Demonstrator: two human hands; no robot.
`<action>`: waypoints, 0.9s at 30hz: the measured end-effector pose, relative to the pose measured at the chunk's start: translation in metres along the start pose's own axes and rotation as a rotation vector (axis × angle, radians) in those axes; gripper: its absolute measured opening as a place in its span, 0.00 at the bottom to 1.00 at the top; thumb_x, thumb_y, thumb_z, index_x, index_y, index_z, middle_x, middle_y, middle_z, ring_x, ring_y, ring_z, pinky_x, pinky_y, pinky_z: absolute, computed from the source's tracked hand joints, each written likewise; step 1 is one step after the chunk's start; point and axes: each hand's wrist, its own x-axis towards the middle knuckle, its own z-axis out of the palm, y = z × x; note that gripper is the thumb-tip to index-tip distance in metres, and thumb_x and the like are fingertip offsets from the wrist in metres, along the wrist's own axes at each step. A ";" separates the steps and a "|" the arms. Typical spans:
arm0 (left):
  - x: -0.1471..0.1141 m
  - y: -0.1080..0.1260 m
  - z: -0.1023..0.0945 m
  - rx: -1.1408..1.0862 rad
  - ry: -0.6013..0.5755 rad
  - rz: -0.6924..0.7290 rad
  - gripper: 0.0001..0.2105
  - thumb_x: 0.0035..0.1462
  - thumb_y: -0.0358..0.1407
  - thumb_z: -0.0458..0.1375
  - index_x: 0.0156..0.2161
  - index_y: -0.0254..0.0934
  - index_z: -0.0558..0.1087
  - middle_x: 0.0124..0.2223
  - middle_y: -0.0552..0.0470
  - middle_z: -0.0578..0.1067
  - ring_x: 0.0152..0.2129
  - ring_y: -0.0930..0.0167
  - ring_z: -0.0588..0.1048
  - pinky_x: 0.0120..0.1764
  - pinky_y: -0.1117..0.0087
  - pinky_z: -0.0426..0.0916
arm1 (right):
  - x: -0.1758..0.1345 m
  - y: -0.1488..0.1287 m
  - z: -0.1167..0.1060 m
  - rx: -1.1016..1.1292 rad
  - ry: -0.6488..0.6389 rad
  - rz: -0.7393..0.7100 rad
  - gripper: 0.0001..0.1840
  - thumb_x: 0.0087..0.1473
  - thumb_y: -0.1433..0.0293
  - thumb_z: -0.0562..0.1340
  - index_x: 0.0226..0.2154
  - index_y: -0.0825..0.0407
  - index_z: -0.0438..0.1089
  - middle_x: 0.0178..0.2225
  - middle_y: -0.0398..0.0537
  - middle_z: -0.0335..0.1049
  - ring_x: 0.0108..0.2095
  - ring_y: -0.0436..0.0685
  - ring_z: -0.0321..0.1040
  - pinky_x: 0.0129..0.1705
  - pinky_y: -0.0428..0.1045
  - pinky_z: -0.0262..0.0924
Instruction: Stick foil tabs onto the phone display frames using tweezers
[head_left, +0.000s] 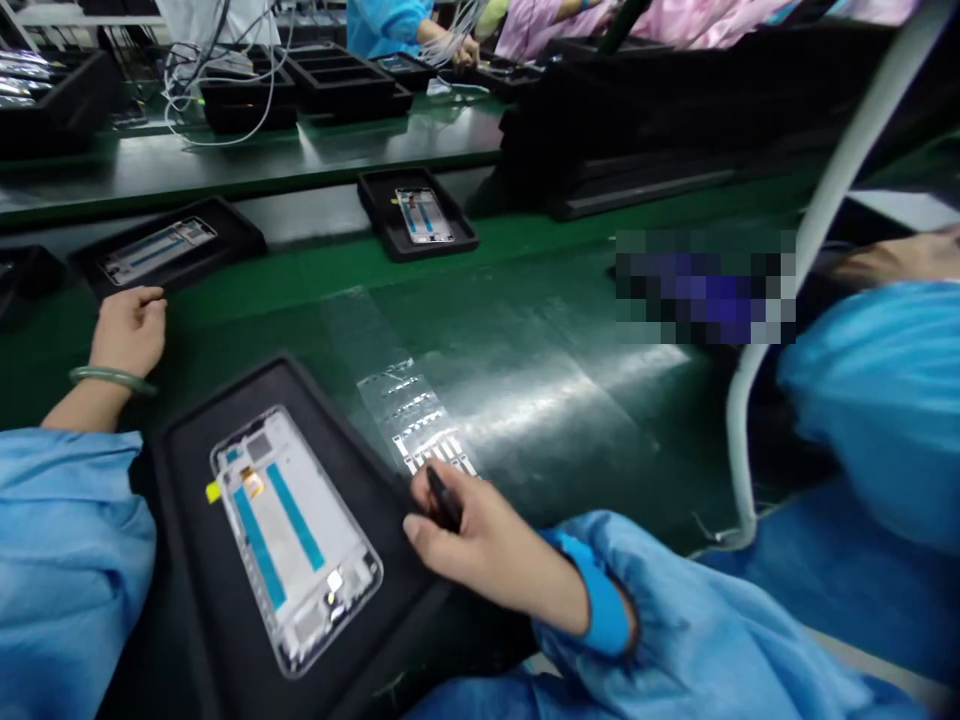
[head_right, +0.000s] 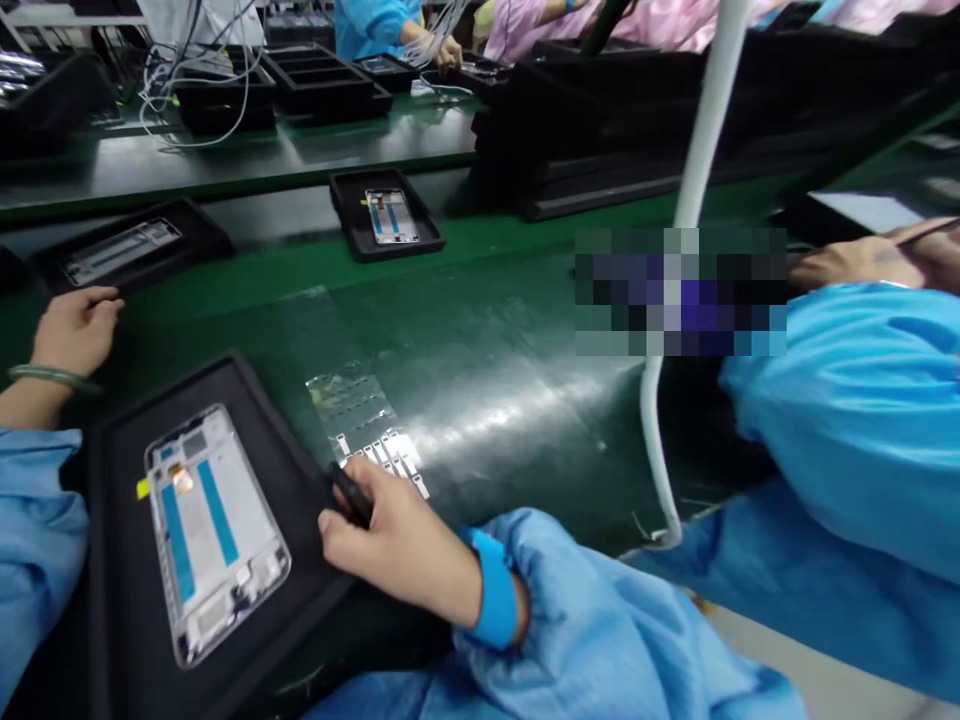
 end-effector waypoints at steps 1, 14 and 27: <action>-0.006 0.002 -0.004 -0.006 0.019 -0.053 0.18 0.60 0.43 0.53 0.50 0.33 0.66 0.46 0.47 0.71 0.39 0.66 0.72 0.41 0.60 0.71 | -0.007 0.003 0.007 -0.039 -0.039 0.039 0.10 0.46 0.67 0.58 0.24 0.50 0.53 0.21 0.36 0.51 0.23 0.46 0.50 0.24 0.45 0.48; -0.070 0.165 -0.021 -0.214 -0.421 0.545 0.20 0.62 0.48 0.47 0.54 0.43 0.66 0.57 0.50 0.68 0.54 0.66 0.65 0.56 0.61 0.60 | 0.029 0.019 -0.048 0.422 0.202 -0.068 0.24 0.57 0.51 0.52 0.27 0.54 0.67 0.31 0.48 0.70 0.25 0.47 0.65 0.26 0.45 0.63; -0.107 0.213 0.009 0.021 -0.432 0.743 0.18 0.63 0.44 0.45 0.54 0.43 0.68 0.59 0.38 0.65 0.57 0.57 0.63 0.57 0.46 0.53 | 0.047 0.033 -0.021 0.407 0.239 0.009 0.15 0.42 0.61 0.69 0.28 0.51 0.66 0.21 0.40 0.72 0.26 0.53 0.75 0.30 0.47 0.73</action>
